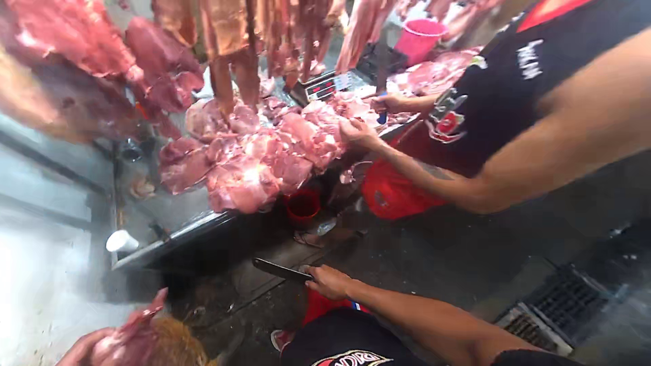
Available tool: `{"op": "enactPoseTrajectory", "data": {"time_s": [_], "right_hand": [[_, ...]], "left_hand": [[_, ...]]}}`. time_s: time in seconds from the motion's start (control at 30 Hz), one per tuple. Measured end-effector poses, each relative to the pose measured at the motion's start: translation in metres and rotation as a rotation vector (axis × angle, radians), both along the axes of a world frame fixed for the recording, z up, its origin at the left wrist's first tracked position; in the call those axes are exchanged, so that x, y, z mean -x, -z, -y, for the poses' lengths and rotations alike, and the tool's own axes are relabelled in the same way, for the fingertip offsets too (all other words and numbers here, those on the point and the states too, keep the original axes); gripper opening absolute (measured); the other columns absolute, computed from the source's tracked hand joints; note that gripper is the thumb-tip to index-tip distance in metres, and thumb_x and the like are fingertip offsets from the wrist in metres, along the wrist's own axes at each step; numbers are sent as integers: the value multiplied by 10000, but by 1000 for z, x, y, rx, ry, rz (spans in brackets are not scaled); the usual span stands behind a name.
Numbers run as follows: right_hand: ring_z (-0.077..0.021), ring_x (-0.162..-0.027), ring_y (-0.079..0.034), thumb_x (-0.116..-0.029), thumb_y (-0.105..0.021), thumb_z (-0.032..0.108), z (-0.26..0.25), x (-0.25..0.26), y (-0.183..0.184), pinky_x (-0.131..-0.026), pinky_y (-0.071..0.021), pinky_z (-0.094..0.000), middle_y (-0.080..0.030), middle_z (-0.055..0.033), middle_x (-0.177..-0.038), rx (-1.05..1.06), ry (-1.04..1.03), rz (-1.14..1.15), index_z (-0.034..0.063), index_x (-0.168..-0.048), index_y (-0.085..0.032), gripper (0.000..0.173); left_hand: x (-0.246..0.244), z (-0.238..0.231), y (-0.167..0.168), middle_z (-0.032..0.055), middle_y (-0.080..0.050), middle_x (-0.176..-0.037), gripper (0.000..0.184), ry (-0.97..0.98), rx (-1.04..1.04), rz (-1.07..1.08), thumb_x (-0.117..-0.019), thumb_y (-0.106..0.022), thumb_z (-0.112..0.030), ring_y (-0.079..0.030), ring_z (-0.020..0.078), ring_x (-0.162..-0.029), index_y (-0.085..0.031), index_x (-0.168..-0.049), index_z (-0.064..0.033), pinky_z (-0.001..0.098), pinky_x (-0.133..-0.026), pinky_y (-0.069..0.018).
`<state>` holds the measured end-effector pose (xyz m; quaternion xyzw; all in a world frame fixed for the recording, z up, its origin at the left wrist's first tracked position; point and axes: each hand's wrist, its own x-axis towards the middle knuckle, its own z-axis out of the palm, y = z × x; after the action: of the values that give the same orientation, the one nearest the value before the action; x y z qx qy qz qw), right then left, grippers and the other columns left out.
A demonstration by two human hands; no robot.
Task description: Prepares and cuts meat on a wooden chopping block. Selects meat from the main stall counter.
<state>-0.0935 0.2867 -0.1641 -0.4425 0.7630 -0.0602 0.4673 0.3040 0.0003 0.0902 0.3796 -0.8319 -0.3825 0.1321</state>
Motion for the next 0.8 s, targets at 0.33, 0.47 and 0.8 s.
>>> {"op": "enactPoseTrajectory", "data": {"time_s": [0.33, 0.47, 0.8], "right_hand": [[-406, -1092, -685, -1045, -522, 463, -37, 102, 23, -944, -537, -625, -703, -233, -1128, -113, -27, 58, 41, -1268, -637, 491], [-417, -1098, -686, -1050, -526, 452, -44, 135, 39, -951, -536, -624, -704, -247, -1132, -192, -116, 10, 22, -1276, -636, 498], [-442, -1159, -659, -1022, -586, 426, -82, 137, 75, -971, -522, -661, -679, -265, -1223, -242, -79, -84, 9, -1296, -635, 501]], "left_hand": [[252, -8, 11, -37, -720, -959, 204, 510, -132, -108, -949, -697, -245, -677, 43, -842, -705, -1117, -130, 263, -771, -595], [285, -40, 22, 28, -713, -1002, 206, 590, -144, -58, -982, -665, -202, -663, 76, -904, -696, -1136, -68, 287, -843, -569], [257, -96, 64, 28, -712, -957, 211, 495, -322, -58, -959, -687, -168, -678, 96, -835, -695, -1149, -74, 310, -786, -595]]}}
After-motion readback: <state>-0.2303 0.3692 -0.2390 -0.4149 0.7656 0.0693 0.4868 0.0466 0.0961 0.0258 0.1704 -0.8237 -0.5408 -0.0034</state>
